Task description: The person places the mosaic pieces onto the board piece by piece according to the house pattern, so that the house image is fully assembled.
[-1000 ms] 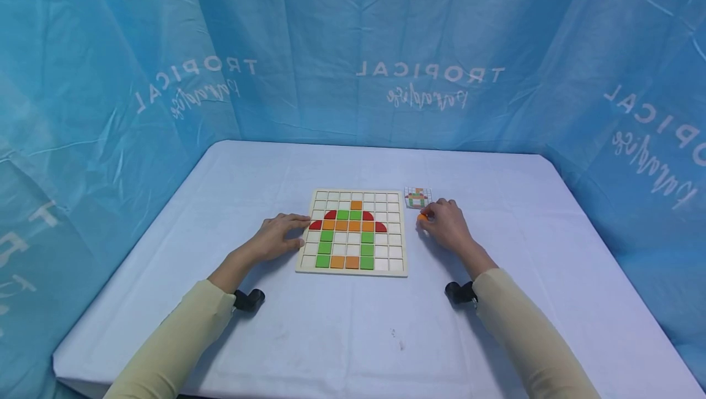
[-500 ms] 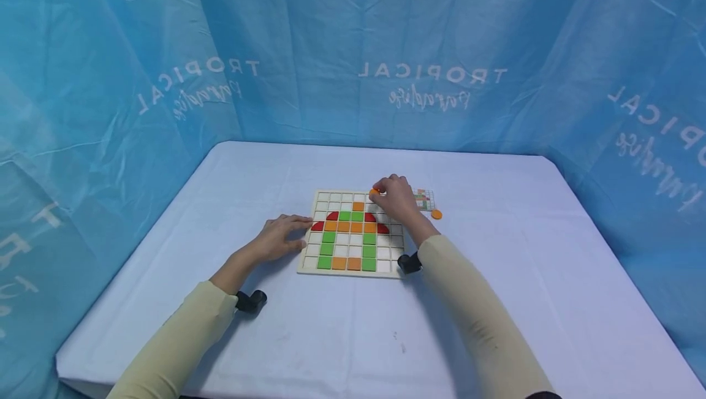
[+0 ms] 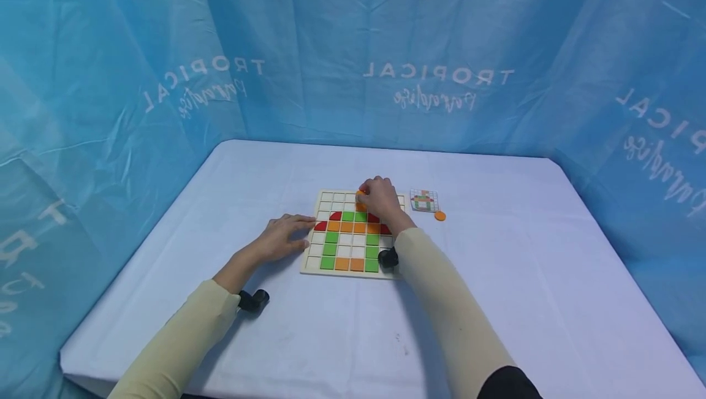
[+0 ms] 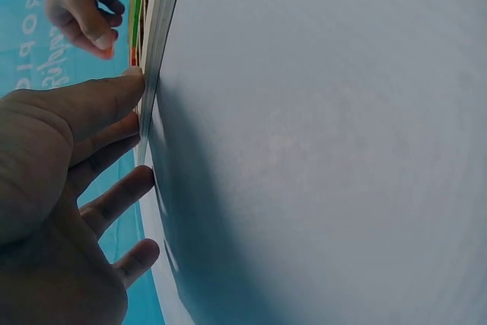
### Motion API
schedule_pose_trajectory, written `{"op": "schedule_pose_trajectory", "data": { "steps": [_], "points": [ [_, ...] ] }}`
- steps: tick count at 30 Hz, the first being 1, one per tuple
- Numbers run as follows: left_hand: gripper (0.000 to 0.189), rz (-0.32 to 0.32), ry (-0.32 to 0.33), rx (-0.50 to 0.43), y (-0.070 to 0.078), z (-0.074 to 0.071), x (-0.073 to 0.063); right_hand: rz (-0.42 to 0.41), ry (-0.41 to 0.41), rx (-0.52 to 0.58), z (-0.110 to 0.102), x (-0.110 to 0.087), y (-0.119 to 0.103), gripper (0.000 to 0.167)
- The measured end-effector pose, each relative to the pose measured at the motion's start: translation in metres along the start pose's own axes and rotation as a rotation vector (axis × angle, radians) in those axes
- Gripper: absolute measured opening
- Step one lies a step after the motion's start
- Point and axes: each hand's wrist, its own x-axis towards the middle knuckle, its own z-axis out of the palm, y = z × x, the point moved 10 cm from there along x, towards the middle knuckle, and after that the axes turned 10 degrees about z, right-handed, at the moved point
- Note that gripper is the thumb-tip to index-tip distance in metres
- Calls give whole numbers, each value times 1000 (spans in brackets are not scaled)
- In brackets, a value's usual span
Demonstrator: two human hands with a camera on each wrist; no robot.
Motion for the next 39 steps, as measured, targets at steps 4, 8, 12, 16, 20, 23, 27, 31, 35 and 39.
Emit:
{"op": "schedule_pose_trajectory", "data": {
  "steps": [4, 8, 12, 16, 20, 23, 27, 31, 35, 39],
  "points": [
    [51, -10, -1, 14, 0, 0, 1, 12, -2, 24, 2, 2, 3, 30],
    [50, -20, -8, 15, -1, 2, 1, 24, -4, 23, 4, 5, 6, 29],
    [50, -20, -4, 15, -1, 1, 0, 21, 1, -4, 6, 7, 7, 28],
    [50, -8, 7, 13, 1, -1, 0, 5, 16, -34, 4, 7, 4, 27],
    [51, -11, 10, 10, 1, -1, 0, -8, 15, -50, 4, 5, 3, 26],
    [51, -17, 9, 14, 0, 0, 0, -13, 13, -46, 3, 4, 2, 26],
    [52, -20, 4, 17, -1, 1, 1, -9, 16, -28, 3, 3, 3, 27],
    [51, -15, 5, 18, -1, 2, 1, -3, 4, 5, 1, 0, 2, 30],
    [51, -9, 8, 15, -1, 1, 1, -32, 9, 27, -10, -6, -1, 34],
    [51, -5, 12, 13, -1, 1, 0, -83, 45, 32, -28, -12, -2, 34]
  ]
}}
